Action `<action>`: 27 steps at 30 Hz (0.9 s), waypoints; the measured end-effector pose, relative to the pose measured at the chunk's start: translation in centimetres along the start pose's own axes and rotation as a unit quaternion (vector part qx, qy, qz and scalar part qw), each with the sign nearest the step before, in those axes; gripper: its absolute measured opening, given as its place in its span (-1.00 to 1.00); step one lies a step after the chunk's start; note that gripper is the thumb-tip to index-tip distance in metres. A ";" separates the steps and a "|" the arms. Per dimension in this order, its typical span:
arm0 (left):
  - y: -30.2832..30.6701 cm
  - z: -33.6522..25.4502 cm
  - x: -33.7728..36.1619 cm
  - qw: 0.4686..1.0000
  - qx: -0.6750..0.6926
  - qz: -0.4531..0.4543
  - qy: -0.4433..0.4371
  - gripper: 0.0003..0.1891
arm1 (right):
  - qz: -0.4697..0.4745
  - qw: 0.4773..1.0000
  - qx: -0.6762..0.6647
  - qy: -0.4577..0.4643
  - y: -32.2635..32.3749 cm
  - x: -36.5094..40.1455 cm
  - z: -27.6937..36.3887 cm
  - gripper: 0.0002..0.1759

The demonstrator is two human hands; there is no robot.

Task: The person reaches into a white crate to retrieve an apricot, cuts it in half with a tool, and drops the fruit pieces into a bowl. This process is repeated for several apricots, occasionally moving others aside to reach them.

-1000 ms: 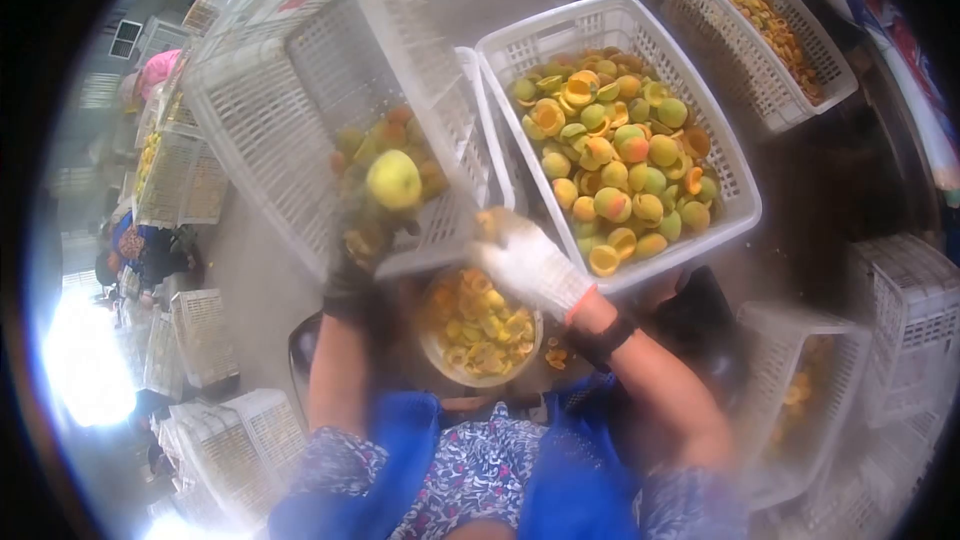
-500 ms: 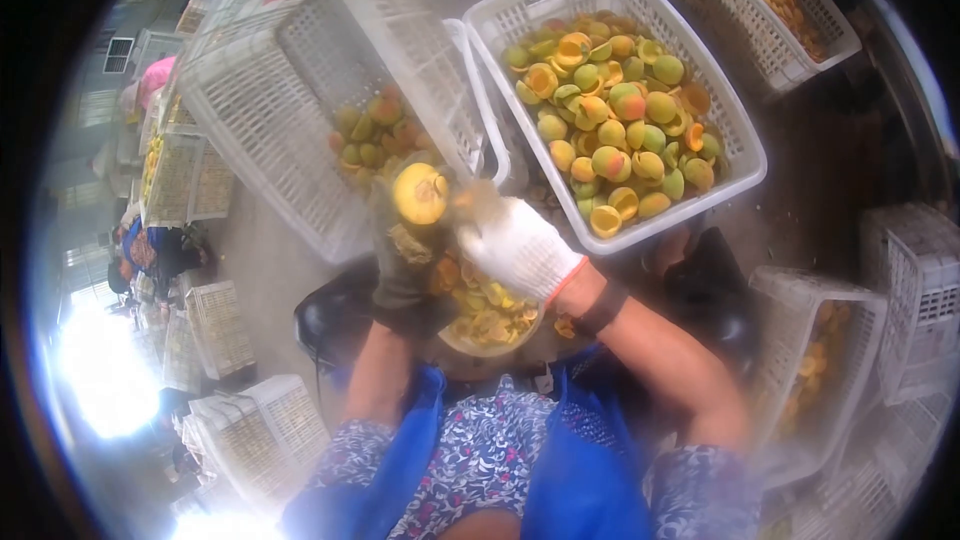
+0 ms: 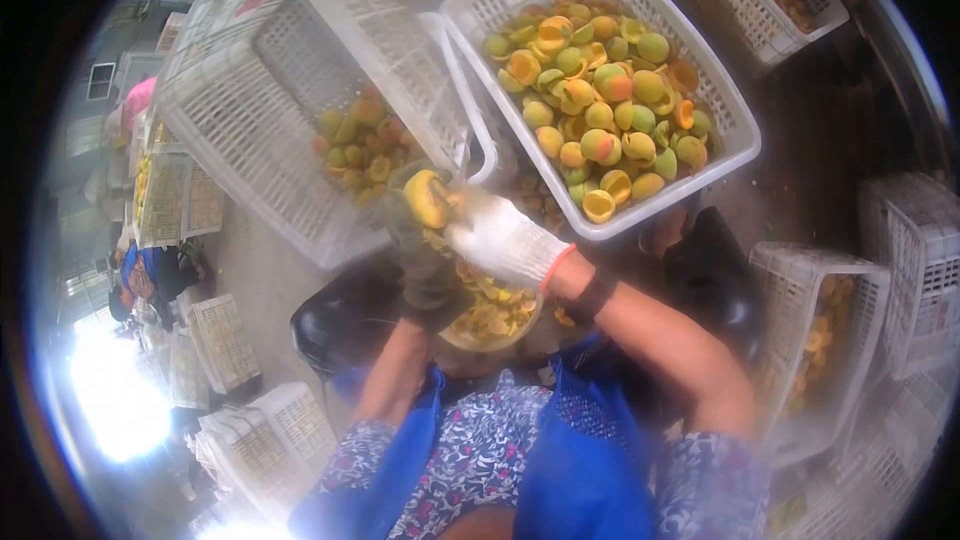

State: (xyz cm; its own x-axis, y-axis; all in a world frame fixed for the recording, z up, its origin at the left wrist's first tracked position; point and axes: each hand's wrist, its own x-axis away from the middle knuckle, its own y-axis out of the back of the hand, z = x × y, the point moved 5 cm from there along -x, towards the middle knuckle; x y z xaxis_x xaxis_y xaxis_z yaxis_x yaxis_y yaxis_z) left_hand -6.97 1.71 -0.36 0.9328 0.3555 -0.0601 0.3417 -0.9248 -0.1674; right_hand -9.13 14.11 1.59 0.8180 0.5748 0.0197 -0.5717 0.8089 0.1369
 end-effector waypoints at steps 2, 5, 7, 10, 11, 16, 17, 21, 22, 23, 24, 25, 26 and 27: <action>0.2 0.4 0.2 0.999 -0.028 -0.004 -0.021 -0.44 | 0.014 0.999 -0.007 -0.035 -0.2 0.1 -0.4 -0.62; -0.4 -0.1 0.5 0.998 -0.052 -0.012 -0.039 -0.44 | 0.062 0.996 -0.021 -0.061 0.1 0.2 -0.2 -0.60; -0.3 -0.1 0.7 0.998 -0.050 -0.017 -0.032 -0.44 | 0.078 0.995 -0.014 -0.066 0.3 0.2 -0.1 -0.60; 0.0 0.5 0.8 1.000 -0.004 0.003 0.024 -0.44 | 0.119 0.990 0.033 -0.069 1.0 0.0 0.1 -0.63; -0.5 -0.5 0.8 0.996 -0.080 0.049 0.009 -0.46 | 0.146 0.984 0.074 -0.067 0.9 0.1 -0.1 -0.65; 2.0 2.8 0.7 0.955 -0.260 0.140 -0.040 -0.54 | 0.153 0.979 0.079 -0.110 0.5 0.3 -0.6 -0.57; 1.7 2.0 0.7 0.955 -0.260 0.139 -0.040 -0.54 | 0.153 0.979 0.079 -0.109 0.0 0.5 -1.2 -0.57; 0.5 0.3 0.5 0.986 -0.033 0.124 0.102 -0.53 | 0.107 0.985 0.012 -0.136 -0.4 0.6 -1.6 -0.55; 0.2 -0.4 0.4 0.989 -0.089 0.112 0.039 -0.51 | 0.123 0.984 0.019 -0.124 -0.6 0.5 -1.8 -0.55; 0.0 -0.7 0.4 0.989 -0.088 0.112 0.038 -0.51 | 0.138 0.984 0.027 -0.112 -0.9 0.4 -2.0 -0.55; -0.2 -1.2 0.4 0.988 -0.110 0.105 0.013 -0.51 | 0.088 0.994 0.017 -0.059 -1.3 0.5 -2.6 -0.64; -0.2 -1.5 0.5 0.986 -0.132 0.098 -0.012 -0.49 | 0.088 0.994 0.016 -0.060 -1.4 0.7 -2.6 -0.64; 0.0 -1.6 0.6 0.986 -0.132 0.097 -0.010 -0.49 | 0.095 0.993 0.008 -0.074 -1.6 0.8 -2.8 -0.64; 0.4 -1.5 0.6 0.982 -0.150 0.112 0.014 -0.50 | 0.104 0.991 -0.003 -0.088 -2.0 1.0 -2.8 -0.64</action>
State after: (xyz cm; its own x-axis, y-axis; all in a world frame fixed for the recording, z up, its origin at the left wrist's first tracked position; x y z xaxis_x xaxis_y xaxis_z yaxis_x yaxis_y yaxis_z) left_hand -6.13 1.35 1.05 0.9899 0.1380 -0.0335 0.1414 -0.9792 0.1455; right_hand -7.35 13.41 -1.44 0.6809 0.6989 0.2188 -0.7286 0.6767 0.1061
